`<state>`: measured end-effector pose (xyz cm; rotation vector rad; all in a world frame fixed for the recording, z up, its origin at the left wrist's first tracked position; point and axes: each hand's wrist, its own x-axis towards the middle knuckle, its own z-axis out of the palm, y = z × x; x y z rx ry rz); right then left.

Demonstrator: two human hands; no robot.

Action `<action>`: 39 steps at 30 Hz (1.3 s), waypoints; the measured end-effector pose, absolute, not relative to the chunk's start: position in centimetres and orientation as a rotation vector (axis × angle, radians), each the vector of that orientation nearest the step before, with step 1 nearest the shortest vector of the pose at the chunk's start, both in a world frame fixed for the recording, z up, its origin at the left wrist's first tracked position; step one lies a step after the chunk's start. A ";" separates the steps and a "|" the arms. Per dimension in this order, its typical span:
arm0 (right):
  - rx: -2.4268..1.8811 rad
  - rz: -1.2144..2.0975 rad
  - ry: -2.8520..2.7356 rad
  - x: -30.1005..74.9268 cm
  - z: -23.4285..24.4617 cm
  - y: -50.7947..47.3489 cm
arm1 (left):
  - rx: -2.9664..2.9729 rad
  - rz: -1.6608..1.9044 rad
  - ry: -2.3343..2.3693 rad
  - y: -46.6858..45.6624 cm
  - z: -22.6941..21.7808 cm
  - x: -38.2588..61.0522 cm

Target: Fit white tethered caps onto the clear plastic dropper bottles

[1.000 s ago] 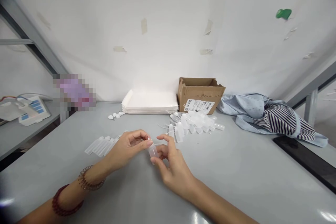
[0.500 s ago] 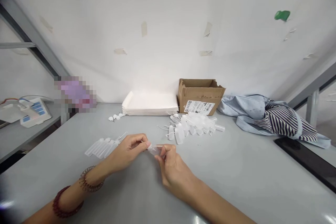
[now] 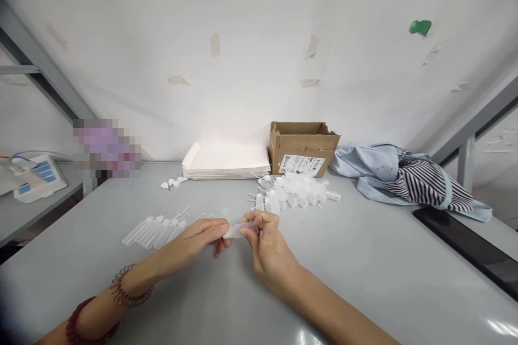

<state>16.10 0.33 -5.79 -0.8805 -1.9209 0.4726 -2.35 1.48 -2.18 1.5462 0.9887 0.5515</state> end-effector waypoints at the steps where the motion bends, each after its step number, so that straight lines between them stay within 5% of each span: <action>1: -0.903 0.499 -1.905 16.2 -5.7 0.5 | 1.502 0.562 0.946 1.5 -2.4 -2.3; 7: -1.130 0.662 -1.941 16.4 -5.4 0.7 | 1.222 0.557 0.836 1.7 -3.0 -2.3; 15: -1.180 1.017 -1.752 16.5 -4.2 0.8 | 2.127 0.675 1.076 1.1 -3.5 -1.7; 20: -1.141 1.300 -1.579 16.6 -4.2 1.2 | 2.170 0.769 1.068 1.1 -3.5 -1.6; 29: -1.081 0.755 -1.944 16.9 -4.7 0.4 | 1.176 0.490 0.903 1.2 -1.9 -2.2; 39: -1.127 0.958 -1.688 16.4 -4.5 0.2 | 1.046 0.552 0.845 1.1 -2.2 -1.8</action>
